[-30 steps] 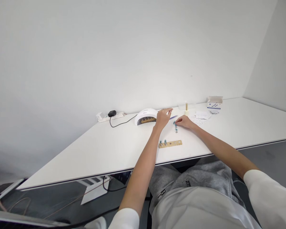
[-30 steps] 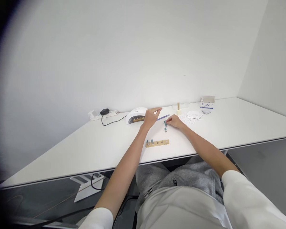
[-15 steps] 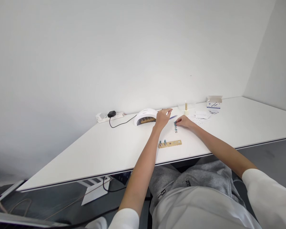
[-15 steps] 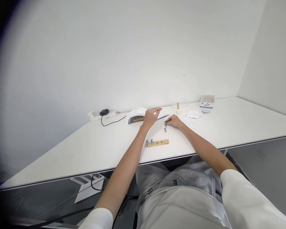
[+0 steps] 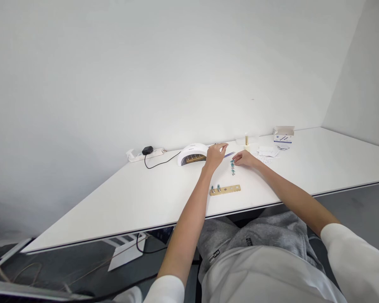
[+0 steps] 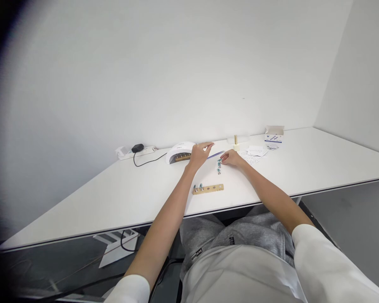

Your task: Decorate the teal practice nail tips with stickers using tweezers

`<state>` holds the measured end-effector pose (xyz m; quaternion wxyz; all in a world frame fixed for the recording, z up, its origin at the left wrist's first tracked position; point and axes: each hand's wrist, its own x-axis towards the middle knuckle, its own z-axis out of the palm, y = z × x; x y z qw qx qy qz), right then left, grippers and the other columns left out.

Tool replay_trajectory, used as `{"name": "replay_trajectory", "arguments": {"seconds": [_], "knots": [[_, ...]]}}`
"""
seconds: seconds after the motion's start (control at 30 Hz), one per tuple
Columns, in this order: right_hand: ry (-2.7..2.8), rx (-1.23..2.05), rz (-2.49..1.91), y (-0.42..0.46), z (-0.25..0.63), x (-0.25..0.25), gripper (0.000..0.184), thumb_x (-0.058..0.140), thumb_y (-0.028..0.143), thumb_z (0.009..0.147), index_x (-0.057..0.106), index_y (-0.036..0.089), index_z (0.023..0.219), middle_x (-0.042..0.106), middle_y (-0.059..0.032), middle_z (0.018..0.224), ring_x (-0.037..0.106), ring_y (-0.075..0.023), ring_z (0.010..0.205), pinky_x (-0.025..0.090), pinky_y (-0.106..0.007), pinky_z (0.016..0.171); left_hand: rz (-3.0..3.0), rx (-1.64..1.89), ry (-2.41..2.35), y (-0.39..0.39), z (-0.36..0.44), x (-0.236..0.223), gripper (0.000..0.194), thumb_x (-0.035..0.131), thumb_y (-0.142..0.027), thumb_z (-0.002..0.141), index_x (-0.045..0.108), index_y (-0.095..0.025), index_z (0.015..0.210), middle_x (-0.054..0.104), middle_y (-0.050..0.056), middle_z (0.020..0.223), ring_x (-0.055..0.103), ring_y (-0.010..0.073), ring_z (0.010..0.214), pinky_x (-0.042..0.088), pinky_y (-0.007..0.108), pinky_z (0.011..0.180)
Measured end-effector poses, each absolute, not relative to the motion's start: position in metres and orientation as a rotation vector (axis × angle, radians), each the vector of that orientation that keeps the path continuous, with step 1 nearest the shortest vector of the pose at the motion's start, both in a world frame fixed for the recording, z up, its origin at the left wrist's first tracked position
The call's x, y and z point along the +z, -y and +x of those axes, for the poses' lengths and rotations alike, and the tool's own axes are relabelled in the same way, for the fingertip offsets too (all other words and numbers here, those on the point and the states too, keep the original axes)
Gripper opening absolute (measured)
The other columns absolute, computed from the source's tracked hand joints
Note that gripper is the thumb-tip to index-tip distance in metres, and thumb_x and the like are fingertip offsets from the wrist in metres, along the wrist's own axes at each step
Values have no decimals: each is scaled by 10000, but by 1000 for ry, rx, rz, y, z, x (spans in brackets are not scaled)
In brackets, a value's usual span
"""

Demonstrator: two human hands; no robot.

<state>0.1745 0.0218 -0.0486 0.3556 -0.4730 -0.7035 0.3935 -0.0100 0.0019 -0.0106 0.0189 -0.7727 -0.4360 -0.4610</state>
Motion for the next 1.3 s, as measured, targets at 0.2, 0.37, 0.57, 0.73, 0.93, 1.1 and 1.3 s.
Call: {"name": "replay_trajectory", "arguments": {"seconds": [0.2, 0.37, 0.57, 0.73, 0.93, 1.1, 1.3], "knots": [[1776, 703, -1178, 2, 181, -10, 211, 628, 23, 677, 720, 137, 829, 725, -76, 831, 662, -176, 812, 515, -278, 777, -2380, -1457, 1371, -4, -11, -11, 221, 527, -223, 899, 744, -219, 936, 738, 39, 1009, 687, 201, 940, 526, 333, 894], [1860, 939, -1008, 56, 164, -1, 133, 656, 141, 720, 713, 149, 839, 718, -62, 832, 661, -166, 789, 519, -288, 769, -2359, -1471, 1429, -4, -12, -10, 218, 533, -196, 889, 747, -218, 926, 741, 37, 999, 688, 203, 938, 519, 338, 902], [2063, 914, -1080, 102, 144, -34, 163, 718, 221, 688, 711, 176, 844, 717, -63, 902, 632, -169, 802, 488, -286, 734, -2368, -1472, 1466, -2, -14, -6, 232, 525, -180, 887, 750, -213, 930, 741, 38, 992, 688, 214, 930, 521, 342, 894], [2061, 878, -1137, 103, 130, -48, 169, 730, 252, 684, 708, 191, 840, 715, -52, 923, 613, -171, 832, 459, -282, 756, -2359, -1479, 1459, 0, -15, -4, 233, 521, -185, 891, 749, -225, 920, 739, 27, 1001, 684, 213, 931, 520, 344, 888], [2061, 917, -1208, 100, 116, -49, 112, 727, 267, 672, 718, 195, 757, 711, -20, 797, 597, -158, 739, 426, -257, 684, -2364, -1477, 1438, -3, -15, -5, 235, 524, -175, 887, 751, -229, 861, 745, 31, 960, 690, 230, 917, 520, 356, 866], [2074, 923, -1209, 100, 111, -48, 134, 737, 314, 670, 723, 198, 734, 706, -16, 780, 590, -153, 712, 400, -249, 643, -2374, -1459, 1461, -4, -14, -5, 234, 523, -169, 885, 751, -224, 895, 743, 31, 980, 687, 224, 905, 521, 354, 857], [2029, 999, -1194, 98, 112, -50, 175, 744, 344, 660, 735, 178, 714, 715, -32, 767, 585, -158, 695, 395, -251, 629, -2366, -1464, 1460, -4, -15, -5, 234, 524, -190, 892, 755, -226, 903, 745, 33, 966, 683, 220, 901, 521, 338, 846]]}}
